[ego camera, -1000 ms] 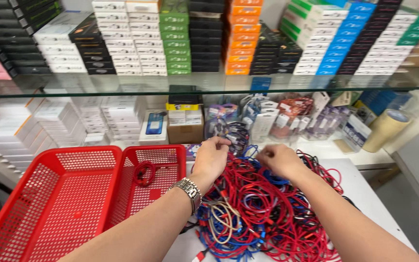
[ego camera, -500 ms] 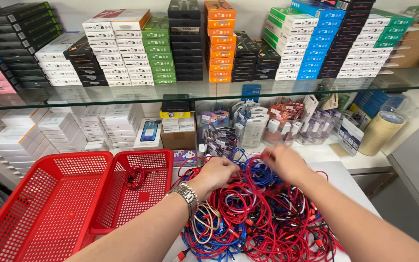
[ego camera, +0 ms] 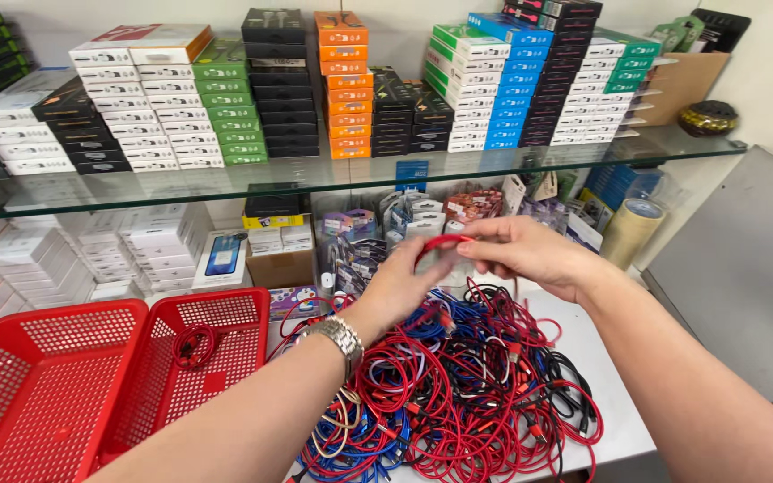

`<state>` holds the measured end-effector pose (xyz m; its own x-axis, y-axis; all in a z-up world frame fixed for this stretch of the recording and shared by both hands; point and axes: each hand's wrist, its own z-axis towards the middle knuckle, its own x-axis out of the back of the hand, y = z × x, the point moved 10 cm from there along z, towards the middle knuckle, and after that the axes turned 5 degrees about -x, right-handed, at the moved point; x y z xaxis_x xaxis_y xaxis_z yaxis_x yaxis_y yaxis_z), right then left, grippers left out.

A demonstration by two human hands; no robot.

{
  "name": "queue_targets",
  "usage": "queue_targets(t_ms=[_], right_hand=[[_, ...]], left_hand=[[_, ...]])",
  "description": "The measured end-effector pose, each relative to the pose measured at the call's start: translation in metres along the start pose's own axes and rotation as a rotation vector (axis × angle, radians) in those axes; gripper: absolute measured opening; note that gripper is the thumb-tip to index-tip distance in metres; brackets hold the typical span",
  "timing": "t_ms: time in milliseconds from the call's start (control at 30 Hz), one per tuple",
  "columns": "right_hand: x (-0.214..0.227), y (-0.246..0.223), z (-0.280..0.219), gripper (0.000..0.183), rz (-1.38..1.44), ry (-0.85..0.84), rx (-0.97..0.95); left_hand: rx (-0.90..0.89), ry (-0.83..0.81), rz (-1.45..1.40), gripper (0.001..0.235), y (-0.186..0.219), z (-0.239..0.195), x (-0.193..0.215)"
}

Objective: The person untangles and coils various colored USB cables from a large pile on a counter. They place the coiled cables into red plastic baskets. The person handles red, blue, beige, and purple cables throughout the clip.

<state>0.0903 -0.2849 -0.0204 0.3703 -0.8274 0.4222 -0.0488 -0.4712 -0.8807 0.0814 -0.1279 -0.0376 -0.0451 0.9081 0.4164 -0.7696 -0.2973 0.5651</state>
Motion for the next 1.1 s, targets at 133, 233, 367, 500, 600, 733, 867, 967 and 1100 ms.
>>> queue_targets(t_ms=[133, 233, 367, 500, 600, 733, 867, 967, 1100], right_hand=[[0.026, 0.007, 0.005, 0.029, -0.026, -0.003, 0.174], [0.028, 0.056, 0.015, 0.032, -0.276, 0.015, 0.003], [0.064, 0.07, 0.021, 0.037, -0.312, 0.292, 0.017], [0.096, 0.034, 0.028, 0.046, -0.444, 0.433, -0.041], [0.066, 0.024, 0.017, 0.055, -0.454, 0.232, -0.145], [-0.006, -0.022, 0.021, 0.053, -0.038, 0.03, -0.065], [-0.048, -0.075, 0.024, 0.043, 0.393, -0.265, 0.113], [-0.027, -0.07, 0.028, 0.041, 0.292, -0.113, 0.144], [-0.034, -0.011, 0.042, 0.038, -0.013, -0.065, 0.075]], left_hand=[[0.567, -0.13, -0.664, 0.033, -0.026, 0.018, -0.014], [0.529, 0.052, -0.835, 0.027, -0.016, 0.038, 0.037], [0.472, 0.183, -0.871, 0.03, -0.006, 0.041, 0.077], [0.678, -0.157, -0.418, 0.038, -0.009, 0.012, 0.037], [0.811, -0.548, -0.249, 0.035, -0.013, -0.03, 0.01], [0.761, -0.491, -0.612, 0.029, 0.001, -0.036, -0.002], [0.657, -0.25, -0.721, 0.028, 0.001, -0.009, 0.008], [0.806, -0.15, -0.726, 0.036, -0.017, -0.013, 0.03], [0.799, -0.044, -0.849, 0.045, -0.024, -0.012, 0.061]])
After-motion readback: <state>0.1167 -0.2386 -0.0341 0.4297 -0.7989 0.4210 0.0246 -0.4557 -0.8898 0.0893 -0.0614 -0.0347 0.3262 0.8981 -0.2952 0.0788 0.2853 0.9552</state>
